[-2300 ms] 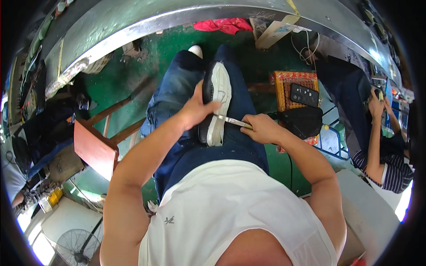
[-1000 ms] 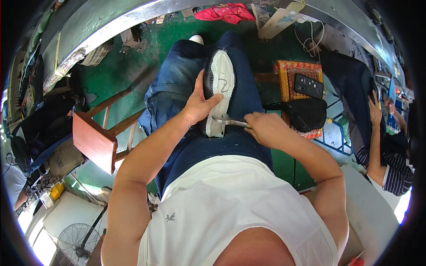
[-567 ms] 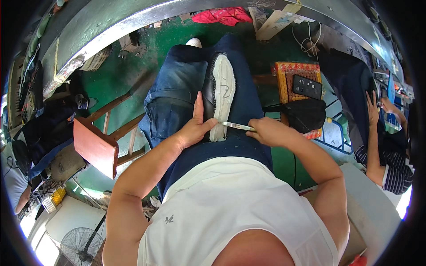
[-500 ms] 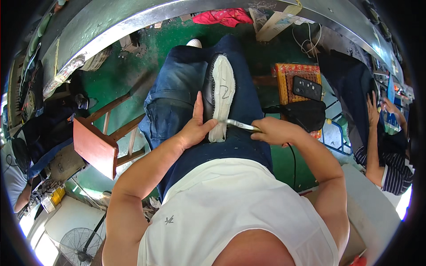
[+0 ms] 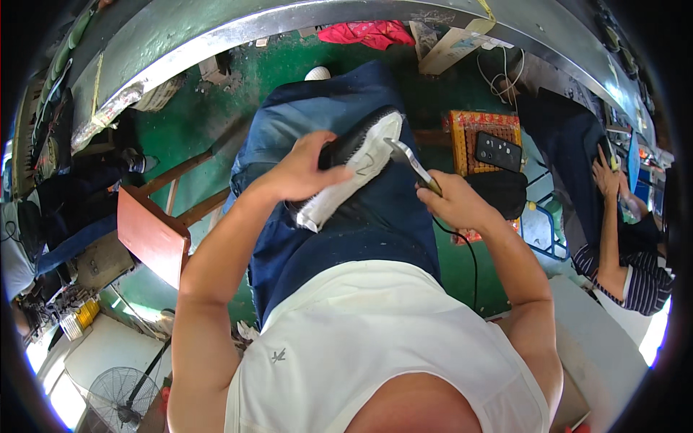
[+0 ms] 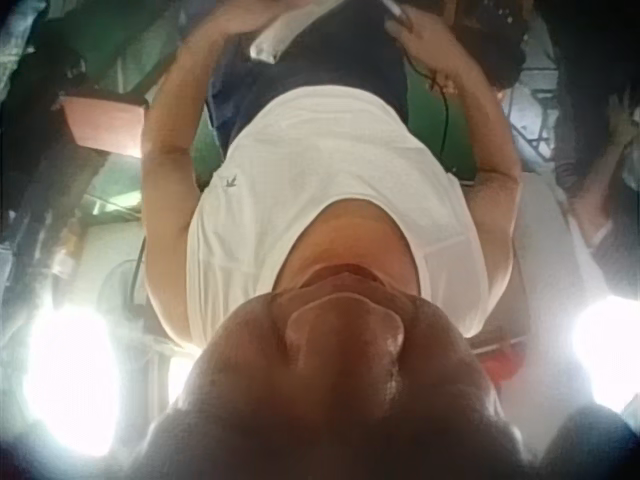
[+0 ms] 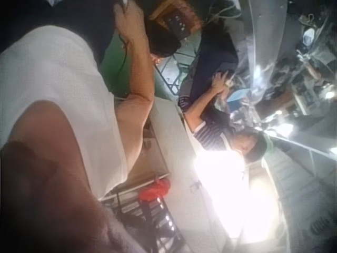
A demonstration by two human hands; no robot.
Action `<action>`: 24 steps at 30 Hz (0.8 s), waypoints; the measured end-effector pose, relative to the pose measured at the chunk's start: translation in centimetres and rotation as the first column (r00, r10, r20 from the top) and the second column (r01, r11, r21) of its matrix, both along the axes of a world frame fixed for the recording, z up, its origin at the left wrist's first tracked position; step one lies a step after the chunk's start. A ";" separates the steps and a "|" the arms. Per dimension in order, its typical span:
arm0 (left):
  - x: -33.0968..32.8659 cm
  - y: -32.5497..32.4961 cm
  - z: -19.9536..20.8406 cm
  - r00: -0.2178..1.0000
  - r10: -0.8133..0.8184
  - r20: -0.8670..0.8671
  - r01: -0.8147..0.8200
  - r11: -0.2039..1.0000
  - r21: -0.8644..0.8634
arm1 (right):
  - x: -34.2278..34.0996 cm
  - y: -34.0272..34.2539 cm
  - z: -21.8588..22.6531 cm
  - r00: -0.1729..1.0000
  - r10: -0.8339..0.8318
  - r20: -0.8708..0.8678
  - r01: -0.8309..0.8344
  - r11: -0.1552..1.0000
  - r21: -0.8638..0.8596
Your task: Using lasting pincers to pull and secure the shoe upper around the last during shoe assembly.
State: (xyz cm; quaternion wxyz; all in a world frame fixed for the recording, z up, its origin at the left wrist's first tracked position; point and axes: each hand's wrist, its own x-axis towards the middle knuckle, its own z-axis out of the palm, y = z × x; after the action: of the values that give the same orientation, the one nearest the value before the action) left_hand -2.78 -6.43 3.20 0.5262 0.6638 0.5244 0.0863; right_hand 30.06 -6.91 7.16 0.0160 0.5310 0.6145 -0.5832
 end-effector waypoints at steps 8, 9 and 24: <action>3.5 1.3 -3.1 0.992 0.124 0.024 -0.124 0.992 -0.001 | -0.5 1.0 -0.7 0.952 0.226 0.204 -0.297 0.840 0.453; 3.5 1.3 -3.2 0.992 0.125 0.025 -0.125 0.992 -0.003 | -0.8 1.0 -0.7 0.932 0.219 0.290 -0.347 0.773 0.531; 3.9 1.1 -4.6 0.952 0.278 0.129 -0.251 0.949 -0.193 | -4.2 6.1 -1.9 0.614 -0.343 -0.710 0.490 0.872 0.002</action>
State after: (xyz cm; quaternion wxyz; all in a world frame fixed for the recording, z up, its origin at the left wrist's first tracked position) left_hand 1.16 -5.35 -1.41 0.6049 0.5301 0.5720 0.1610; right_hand 25.87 -0.76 5.31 -0.4025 0.4021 0.4882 -0.6618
